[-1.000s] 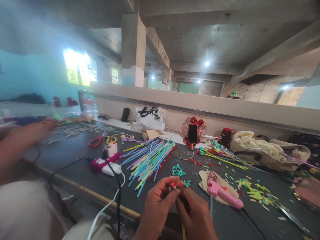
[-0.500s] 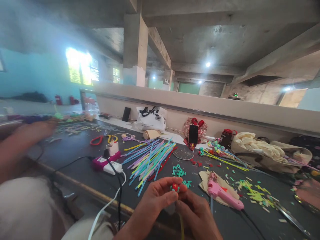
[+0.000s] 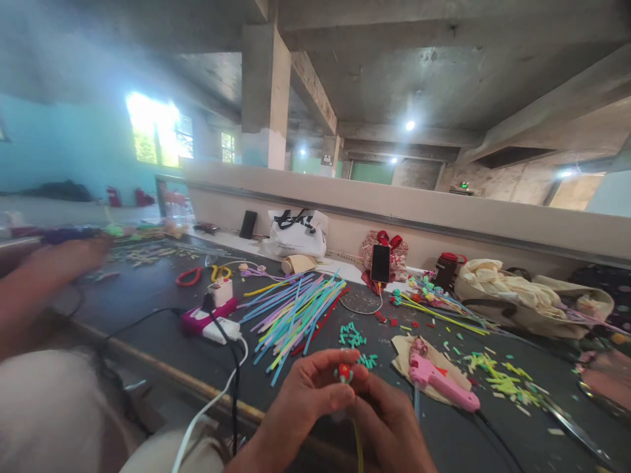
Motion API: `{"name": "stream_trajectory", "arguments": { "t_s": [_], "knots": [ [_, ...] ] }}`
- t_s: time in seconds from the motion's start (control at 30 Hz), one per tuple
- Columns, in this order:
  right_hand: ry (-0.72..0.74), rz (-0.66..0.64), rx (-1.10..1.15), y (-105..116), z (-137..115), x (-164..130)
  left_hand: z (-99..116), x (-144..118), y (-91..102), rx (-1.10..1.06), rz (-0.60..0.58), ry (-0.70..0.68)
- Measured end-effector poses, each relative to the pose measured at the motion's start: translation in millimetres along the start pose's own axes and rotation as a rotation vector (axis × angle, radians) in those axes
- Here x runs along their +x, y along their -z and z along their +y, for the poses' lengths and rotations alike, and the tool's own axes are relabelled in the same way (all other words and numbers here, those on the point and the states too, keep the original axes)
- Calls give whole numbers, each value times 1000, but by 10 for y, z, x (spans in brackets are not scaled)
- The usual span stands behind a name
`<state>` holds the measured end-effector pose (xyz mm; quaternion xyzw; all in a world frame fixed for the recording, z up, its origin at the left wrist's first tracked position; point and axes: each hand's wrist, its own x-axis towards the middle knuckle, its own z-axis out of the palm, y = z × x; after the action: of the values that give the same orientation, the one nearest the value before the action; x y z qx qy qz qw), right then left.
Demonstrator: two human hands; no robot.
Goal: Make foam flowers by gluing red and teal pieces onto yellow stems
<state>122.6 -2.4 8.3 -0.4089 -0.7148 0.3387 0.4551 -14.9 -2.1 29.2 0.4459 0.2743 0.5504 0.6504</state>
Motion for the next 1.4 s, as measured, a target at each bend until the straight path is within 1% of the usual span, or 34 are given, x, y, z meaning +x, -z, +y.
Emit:
{"name": "stream_trajectory", "arguments": {
  "t_s": [0.07,0.13,0.27,0.33,0.4,0.47,0.53,0.6,0.8,0.87,0.93,1.03,1.13,1.2,1.23,1.3,1.4],
  "knots": [
    [-23,9,-8,3,12,-3,-31,28,25,-68,-53,-12],
    [-29,56,-17,12,32,-9,-41,50,51,-71,-57,-32],
    [-17,102,-9,50,37,-33,14,57,85,8,80,-67],
    [-27,103,4,76,26,-46,53,54,93,-32,130,-62],
    [-46,106,13,104,25,-59,74,58,93,-123,120,-25],
    [-59,90,-4,130,40,-68,68,71,89,-188,74,14],
    [-64,71,-40,148,63,-73,40,89,81,-190,38,35],
    [-67,61,-63,158,78,-74,2,106,73,-152,28,44],
    [-74,112,-59,150,46,-67,-101,121,52,16,62,45],
    [-74,109,-51,148,47,-64,-123,121,47,51,89,56],
    [-79,88,-28,147,63,-61,-131,126,43,44,112,58],
    [-79,79,-2,143,91,-55,-117,139,34,-63,123,42],
    [-77,77,-5,142,102,-51,-93,129,29,-149,71,47],
    [-73,81,-11,146,98,-53,-79,104,34,-134,13,66],
    [-71,83,-15,149,95,-55,-71,88,39,-107,-12,69],
    [-70,93,-23,157,90,-59,-49,58,53,-16,-55,31],
    [-66,95,-22,166,95,-60,-6,20,77,171,-94,-92]
  ]
}}
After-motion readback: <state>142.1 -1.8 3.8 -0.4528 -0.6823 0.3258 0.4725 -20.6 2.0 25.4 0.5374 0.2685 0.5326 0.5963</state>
